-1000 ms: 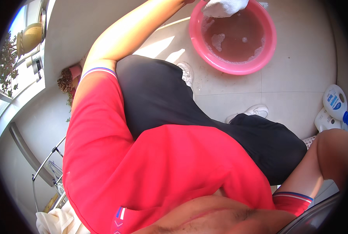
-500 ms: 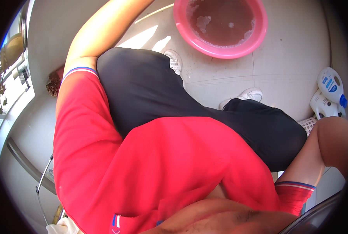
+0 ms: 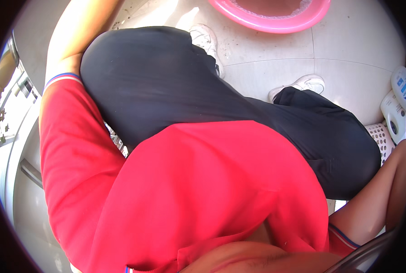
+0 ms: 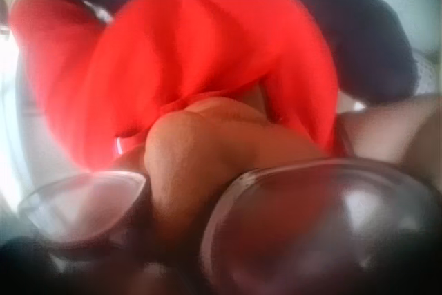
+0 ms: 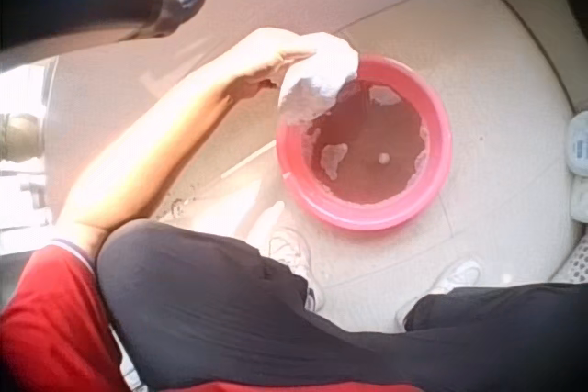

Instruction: The person washes a white cloth and a gray necktie in a pink basin filled with soapy water, wringing them out by hand and wiping the edge of the basin and a nearby white surface. The person then picks up the pink basin and carries it through a living area into another room.

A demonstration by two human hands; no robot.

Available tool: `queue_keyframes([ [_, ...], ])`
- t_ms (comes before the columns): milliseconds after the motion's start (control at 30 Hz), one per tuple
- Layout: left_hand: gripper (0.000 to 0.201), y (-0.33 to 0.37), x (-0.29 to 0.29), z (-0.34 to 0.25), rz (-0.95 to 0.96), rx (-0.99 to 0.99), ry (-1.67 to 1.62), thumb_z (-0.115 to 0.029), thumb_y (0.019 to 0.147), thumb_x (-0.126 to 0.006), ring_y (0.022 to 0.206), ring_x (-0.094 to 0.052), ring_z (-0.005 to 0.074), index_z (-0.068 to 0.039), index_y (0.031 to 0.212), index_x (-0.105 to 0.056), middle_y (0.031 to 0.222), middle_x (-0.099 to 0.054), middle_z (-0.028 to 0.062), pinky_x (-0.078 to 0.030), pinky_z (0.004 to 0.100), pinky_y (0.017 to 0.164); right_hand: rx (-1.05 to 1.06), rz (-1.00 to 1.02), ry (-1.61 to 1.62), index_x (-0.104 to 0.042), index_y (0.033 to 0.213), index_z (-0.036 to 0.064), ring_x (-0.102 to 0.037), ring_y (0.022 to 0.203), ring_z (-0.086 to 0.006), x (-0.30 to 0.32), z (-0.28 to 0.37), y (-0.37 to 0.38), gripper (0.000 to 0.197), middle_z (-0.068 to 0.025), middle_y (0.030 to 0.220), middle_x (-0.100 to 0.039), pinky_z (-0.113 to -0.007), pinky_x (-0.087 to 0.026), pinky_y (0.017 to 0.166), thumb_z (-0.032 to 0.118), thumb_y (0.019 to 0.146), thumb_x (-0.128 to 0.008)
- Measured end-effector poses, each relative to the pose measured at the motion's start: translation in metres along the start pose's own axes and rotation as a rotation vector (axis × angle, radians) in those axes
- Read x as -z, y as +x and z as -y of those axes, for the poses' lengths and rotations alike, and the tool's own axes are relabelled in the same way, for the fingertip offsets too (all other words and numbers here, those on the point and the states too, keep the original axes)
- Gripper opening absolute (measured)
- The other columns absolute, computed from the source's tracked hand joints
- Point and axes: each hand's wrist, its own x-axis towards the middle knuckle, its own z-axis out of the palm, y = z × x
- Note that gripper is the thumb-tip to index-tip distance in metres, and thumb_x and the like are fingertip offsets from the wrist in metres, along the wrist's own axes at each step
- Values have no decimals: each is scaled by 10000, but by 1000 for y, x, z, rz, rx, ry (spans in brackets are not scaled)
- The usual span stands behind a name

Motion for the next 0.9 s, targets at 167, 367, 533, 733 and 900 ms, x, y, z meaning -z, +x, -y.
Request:
queue_keyframes([
  [167,272,9,-23,-7,-7,-77,146,-260,880,-663,762,-622,146,-37,1033,-694,935,-685,54,-480,290,627,-45,-53,-52,-370,1427,44,-548,1161,-317,9,-10,-17,892,-173,1366,-471,-386,-445,978,642,803,-592],
  [367,224,-7,-25,-6,-13,-40,89,-196,867,-682,787,-606,142,-8,988,-698,906,-683,61,-486,282,698,22,-144,-147,-361,1437,48,-542,1177,-322,36,-16,-34,922,-172,1384,-461,-391,-439,992,668,794,-592],
  [533,272,-1,-4,-6,133,-47,91,-225,886,-654,837,-615,137,3,1034,-659,917,-674,66,-474,270,776,-96,-408,-298,-354,1446,51,-537,1191,-327,133,4,-72,947,-172,1398,-453,-396,-434,1005,689,787,-591],
  [733,314,-9,-25,-35,321,-124,-53,-213,896,-670,863,-624,110,44,1076,-661,935,-684,58,-488,264,810,-129,-730,-337,-345,1456,54,-530,1208,-332,194,38,-87,977,-172,1416,-443,-401,-427,1019,715,778,-591],
  [900,339,-43,-16,-66,406,-204,-81,-134,873,-699,943,-636,141,54,1149,-642,1024,-693,95,-496,285,872,92,-619,0,-337,1464,57,-525,1222,-336,164,55,-3,1002,-172,1431,-434,-406,-422,1032,736,771,-590],
])
